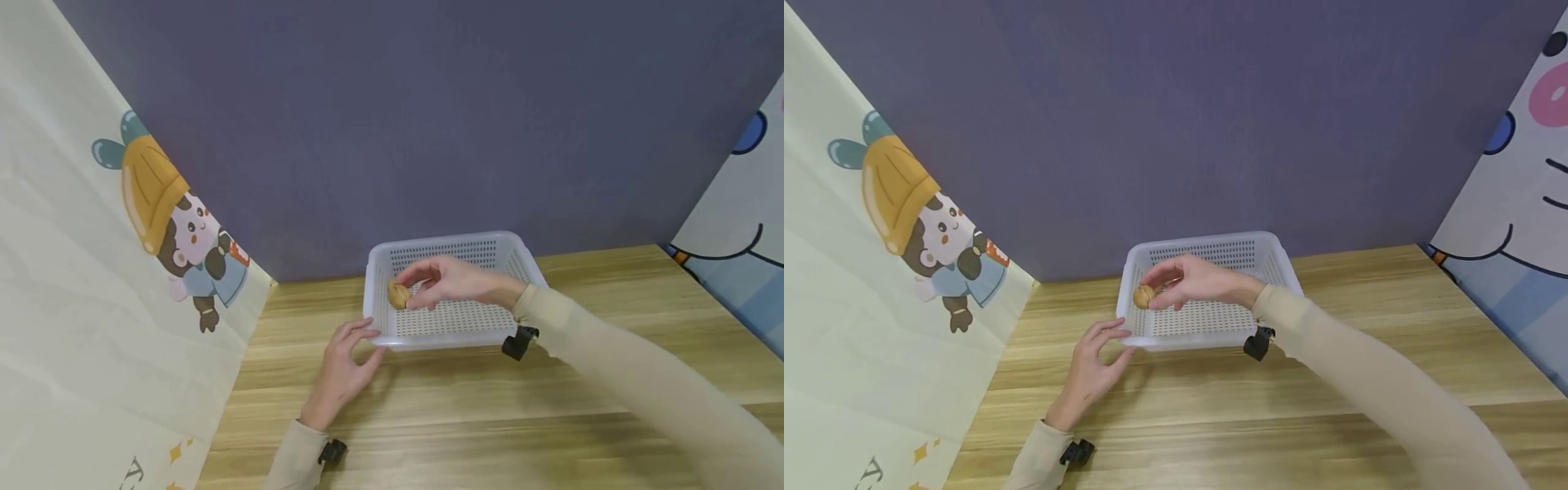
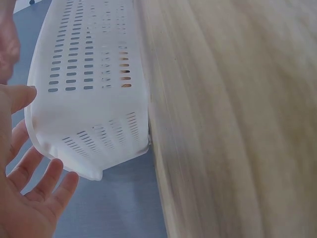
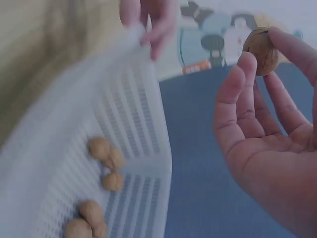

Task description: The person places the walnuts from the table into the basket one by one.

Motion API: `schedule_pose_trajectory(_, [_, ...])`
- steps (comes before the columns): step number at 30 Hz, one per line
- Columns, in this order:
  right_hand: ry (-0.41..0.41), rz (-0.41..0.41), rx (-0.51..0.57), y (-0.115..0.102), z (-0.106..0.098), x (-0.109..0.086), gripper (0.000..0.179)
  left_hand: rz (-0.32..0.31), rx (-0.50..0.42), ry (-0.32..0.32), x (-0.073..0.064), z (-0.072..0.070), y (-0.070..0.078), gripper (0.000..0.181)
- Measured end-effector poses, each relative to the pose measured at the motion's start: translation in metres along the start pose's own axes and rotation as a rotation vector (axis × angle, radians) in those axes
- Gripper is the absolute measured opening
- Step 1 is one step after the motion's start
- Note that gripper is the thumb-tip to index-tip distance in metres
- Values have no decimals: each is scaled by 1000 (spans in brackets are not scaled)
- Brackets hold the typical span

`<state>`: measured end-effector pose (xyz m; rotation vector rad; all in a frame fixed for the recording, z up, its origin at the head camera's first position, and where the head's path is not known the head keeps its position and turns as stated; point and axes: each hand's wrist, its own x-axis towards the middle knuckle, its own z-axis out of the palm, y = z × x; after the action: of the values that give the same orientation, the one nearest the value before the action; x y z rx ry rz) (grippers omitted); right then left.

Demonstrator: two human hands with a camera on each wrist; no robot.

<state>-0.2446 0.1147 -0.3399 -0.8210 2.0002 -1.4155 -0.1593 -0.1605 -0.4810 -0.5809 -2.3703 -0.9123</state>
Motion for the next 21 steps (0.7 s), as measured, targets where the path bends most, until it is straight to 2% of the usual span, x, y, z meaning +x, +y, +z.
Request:
schedule_pose_trajectory(10, [183,49,-3,13,-46,39,56,-30,-10,-18,-2,1,2,29])
schedule_pose_trajectory(15, [206,101,12,31,-56,52,57,-34,-17,-15,-2,2,3,30])
schedule_pose_trajectory(21, [272,163,-28,59,-58,68,60,-37,-14,-17,0,0,4,29])
